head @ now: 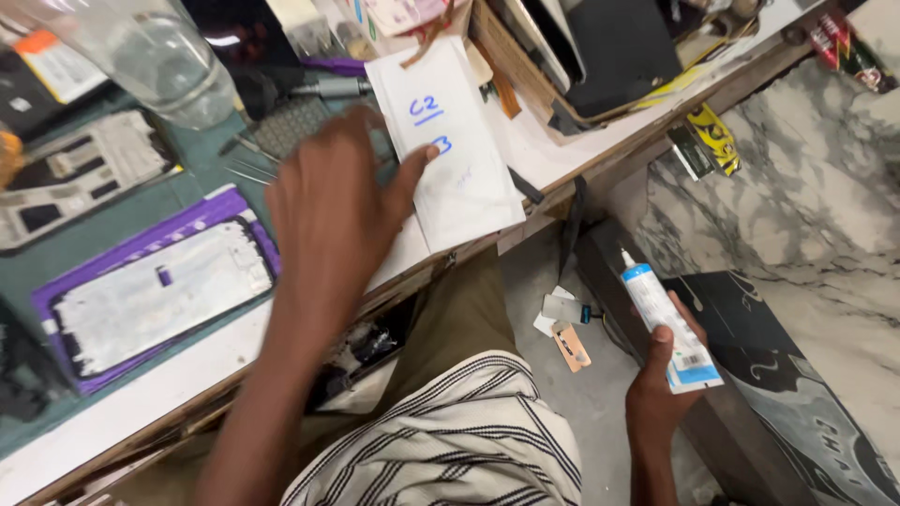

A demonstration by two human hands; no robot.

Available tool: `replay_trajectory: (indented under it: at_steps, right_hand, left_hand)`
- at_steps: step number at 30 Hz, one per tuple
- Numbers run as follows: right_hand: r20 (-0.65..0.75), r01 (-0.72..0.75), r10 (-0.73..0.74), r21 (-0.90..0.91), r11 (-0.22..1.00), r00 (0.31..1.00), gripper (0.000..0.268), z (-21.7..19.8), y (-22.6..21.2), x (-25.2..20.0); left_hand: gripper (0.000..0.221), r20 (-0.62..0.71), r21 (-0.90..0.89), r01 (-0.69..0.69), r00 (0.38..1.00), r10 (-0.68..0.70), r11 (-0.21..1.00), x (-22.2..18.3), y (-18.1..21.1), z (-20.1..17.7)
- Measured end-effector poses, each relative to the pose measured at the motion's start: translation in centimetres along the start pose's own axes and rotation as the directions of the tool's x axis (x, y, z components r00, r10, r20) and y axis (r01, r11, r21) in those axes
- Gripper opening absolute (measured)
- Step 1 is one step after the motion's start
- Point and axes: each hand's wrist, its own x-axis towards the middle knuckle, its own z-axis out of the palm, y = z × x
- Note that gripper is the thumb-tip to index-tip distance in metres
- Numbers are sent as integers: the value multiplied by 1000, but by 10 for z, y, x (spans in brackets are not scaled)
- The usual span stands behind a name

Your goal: The person applies adhesive from a tube to the edges of a mobile phone frame and then places a new screen panel onto the frame.

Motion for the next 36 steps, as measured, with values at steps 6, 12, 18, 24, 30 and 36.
replay_trajectory:
  at_steps: [6, 12, 18, 24, 30, 36]
  right_hand:
    - [-49, -79, 88, 172, 982, 995, 45, 17, -18, 14]
    - [-75, -127, 134, 92, 988, 988, 45, 4, 15, 15]
    - [-220, -214, 209, 1, 977, 953, 47, -46, 50, 15]
    - [-376, -232, 204, -32, 972, 904, 46, -103, 70, -6]
    - [-411, -233, 195, -44, 971, 890, 43, -124, 89, -27]
    - [-283, -71, -14, -290, 954, 959, 34, -101, 94, -22]
  left_hand:
    - [53, -79, 39, -26, 996, 29, 999, 57, 0, 18]
    - [21, -38, -576, -17, 999, -6, 817, 28, 25, -2]
    - [25, 338, -840, 153, 898, 281, 521, -22, 120, 83]
    - [38, 448, -810, -53, 587, 675, 584, -58, 138, 318]
    - [81, 795, -330, 191, 584, 164, 924, 5, 94, 473]
    - [89, 230, -616, -90, 930, 287, 783, -78, 11, 459]
